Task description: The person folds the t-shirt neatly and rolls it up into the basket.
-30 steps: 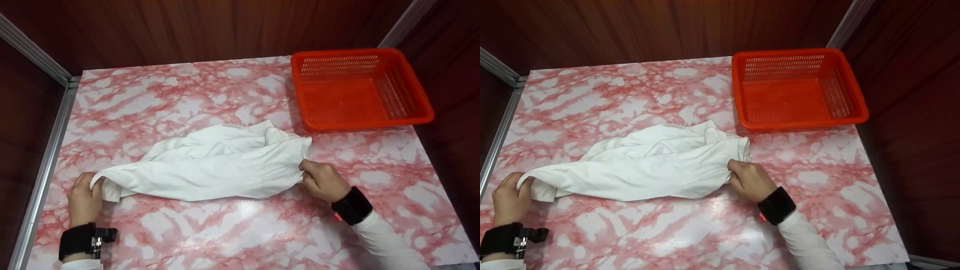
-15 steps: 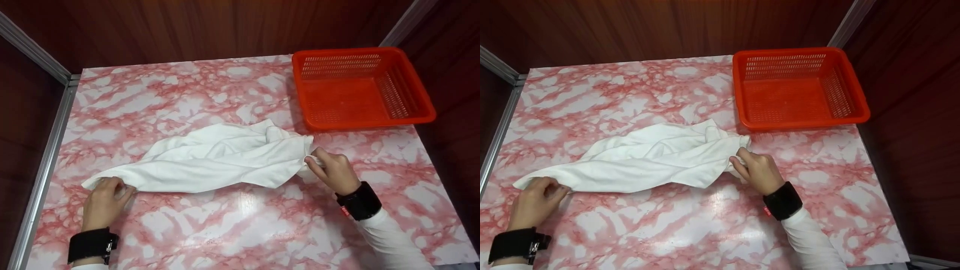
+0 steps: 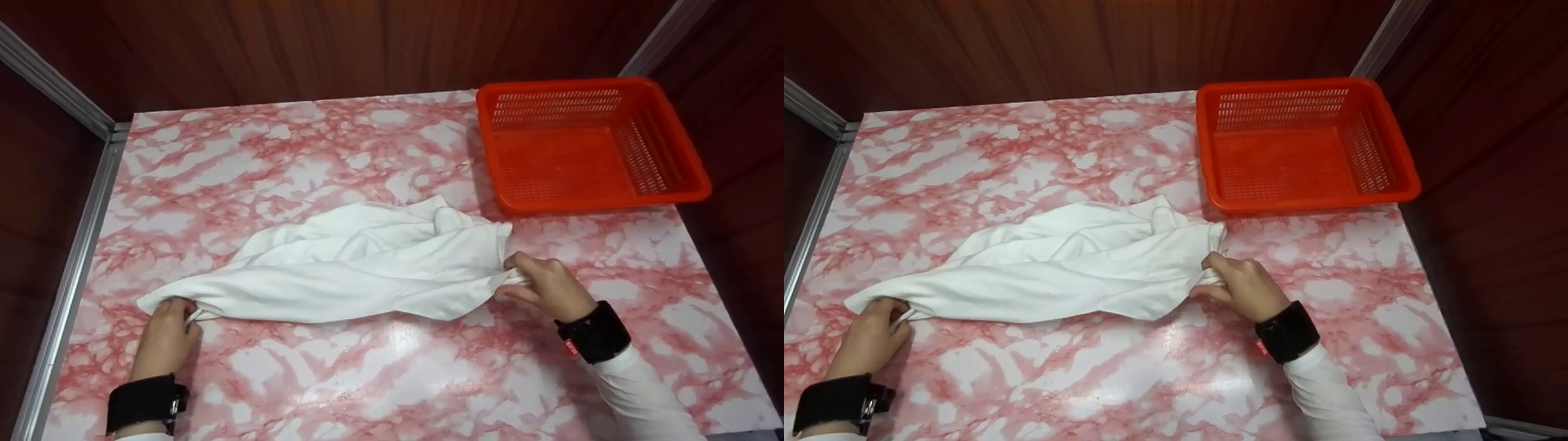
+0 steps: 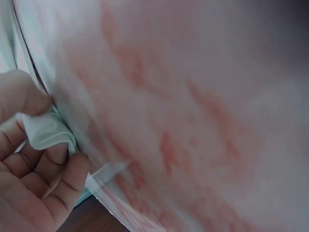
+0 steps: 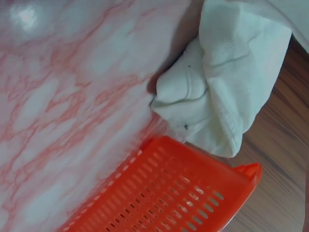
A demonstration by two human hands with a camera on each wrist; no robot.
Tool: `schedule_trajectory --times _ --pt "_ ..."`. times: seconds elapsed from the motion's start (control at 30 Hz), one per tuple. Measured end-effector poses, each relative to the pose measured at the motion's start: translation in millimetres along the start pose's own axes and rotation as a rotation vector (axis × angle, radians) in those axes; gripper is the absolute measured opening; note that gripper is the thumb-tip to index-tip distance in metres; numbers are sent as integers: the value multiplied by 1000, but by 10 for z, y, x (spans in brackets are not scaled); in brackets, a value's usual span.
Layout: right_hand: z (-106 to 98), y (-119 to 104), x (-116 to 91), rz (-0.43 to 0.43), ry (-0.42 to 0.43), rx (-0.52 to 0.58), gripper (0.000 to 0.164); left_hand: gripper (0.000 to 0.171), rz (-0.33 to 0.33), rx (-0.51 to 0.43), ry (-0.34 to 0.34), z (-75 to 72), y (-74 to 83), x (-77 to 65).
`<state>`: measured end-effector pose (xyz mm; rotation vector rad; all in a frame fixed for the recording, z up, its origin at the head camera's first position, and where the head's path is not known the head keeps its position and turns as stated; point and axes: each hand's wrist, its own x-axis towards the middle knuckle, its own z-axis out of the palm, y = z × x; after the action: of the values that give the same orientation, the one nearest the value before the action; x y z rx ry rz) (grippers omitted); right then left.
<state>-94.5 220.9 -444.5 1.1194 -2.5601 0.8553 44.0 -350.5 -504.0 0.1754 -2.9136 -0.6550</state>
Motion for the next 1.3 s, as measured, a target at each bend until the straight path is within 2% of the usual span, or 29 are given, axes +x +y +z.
schedule_trajectory --times 0.1,0.17,0.3,0.37,0.5,0.6,0.67,0.77,0.93,1.1,1.3 --pt "-24 3 -6 -55 -55 26 43 13 10 -15 14 -58 3 -33" --pt "-38 0 -9 -85 -52 38 38 11 4 -36 70 -118 6 -61" --pt "-54 -24 -33 -123 -14 51 23 9 -91 -93 214 -241 26 -124" --pt "-50 -40 -48 -133 4 60 17 12 -139 -126 264 -282 33 -156" --pt "-26 -73 -75 -132 -2 51 11 9 -183 -134 260 -312 30 -228" --pt "-15 -89 -84 -119 -2 18 9 18 -163 -114 235 -310 18 -257" --pt "-12 -94 -79 -113 2 1 9 19 -142 -100 243 -308 21 -253" --pt "-18 -96 -48 -109 18 -31 9 10 -115 -120 287 -318 45 -215" --pt "-59 -112 53 -105 56 -46 7 7 -154 -255 387 -404 134 -123" --pt "-99 -134 167 -107 117 -50 9 24 -195 -394 493 -523 253 2" --pt "-151 -140 359 -51 209 -98 21 34 -154 -417 546 -626 395 222"
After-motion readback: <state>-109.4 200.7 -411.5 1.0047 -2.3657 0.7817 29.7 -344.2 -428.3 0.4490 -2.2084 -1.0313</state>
